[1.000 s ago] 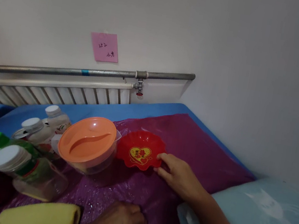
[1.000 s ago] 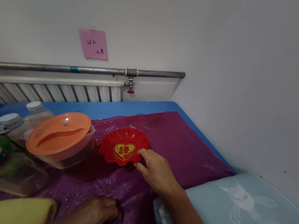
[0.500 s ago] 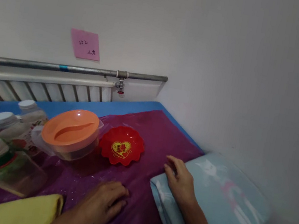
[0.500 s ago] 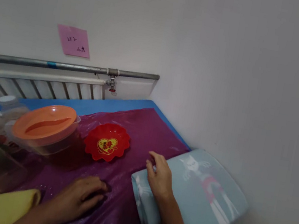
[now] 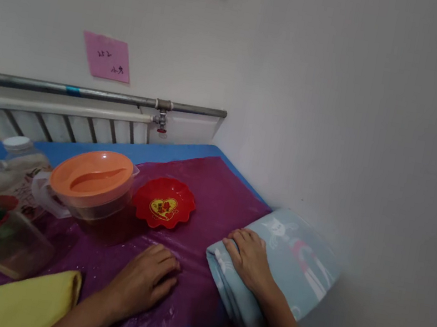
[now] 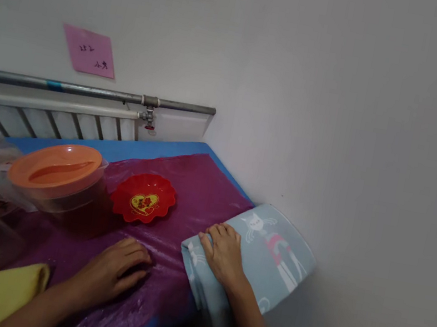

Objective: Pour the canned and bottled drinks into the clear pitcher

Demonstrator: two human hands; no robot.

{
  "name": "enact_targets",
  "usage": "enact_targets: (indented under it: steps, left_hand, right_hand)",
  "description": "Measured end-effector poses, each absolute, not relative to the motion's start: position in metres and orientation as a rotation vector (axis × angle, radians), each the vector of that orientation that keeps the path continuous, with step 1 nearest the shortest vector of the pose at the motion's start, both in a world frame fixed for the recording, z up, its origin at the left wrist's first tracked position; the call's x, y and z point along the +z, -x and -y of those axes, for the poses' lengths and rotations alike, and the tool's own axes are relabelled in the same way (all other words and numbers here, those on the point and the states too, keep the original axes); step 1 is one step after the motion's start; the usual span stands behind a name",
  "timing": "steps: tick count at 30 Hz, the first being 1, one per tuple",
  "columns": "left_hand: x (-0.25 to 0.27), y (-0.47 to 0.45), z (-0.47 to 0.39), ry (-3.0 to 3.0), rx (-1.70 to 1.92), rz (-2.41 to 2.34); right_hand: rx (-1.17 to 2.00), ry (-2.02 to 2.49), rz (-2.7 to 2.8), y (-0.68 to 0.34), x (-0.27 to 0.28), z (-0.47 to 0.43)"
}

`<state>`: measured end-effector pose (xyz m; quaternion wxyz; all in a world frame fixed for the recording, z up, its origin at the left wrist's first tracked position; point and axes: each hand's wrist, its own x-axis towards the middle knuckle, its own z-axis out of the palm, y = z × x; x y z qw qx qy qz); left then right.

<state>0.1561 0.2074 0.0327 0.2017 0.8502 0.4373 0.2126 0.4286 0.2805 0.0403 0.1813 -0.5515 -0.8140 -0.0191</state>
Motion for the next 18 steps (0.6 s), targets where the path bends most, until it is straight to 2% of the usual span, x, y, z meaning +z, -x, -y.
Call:
enact_targets:
  steps: [11, 18]
  left_hand:
    - [0.027, -0.17, -0.195, -2.355, 0.25, -1.115]
    - [0.032, -0.174, -0.191, -2.287, 0.225, -1.107]
  right_hand:
    - [0.03, 1.555, 2.248, -0.439, 0.036, -0.294]
    - [-0.041, 1.563, 2.232, -0.441, 0.032, -0.303]
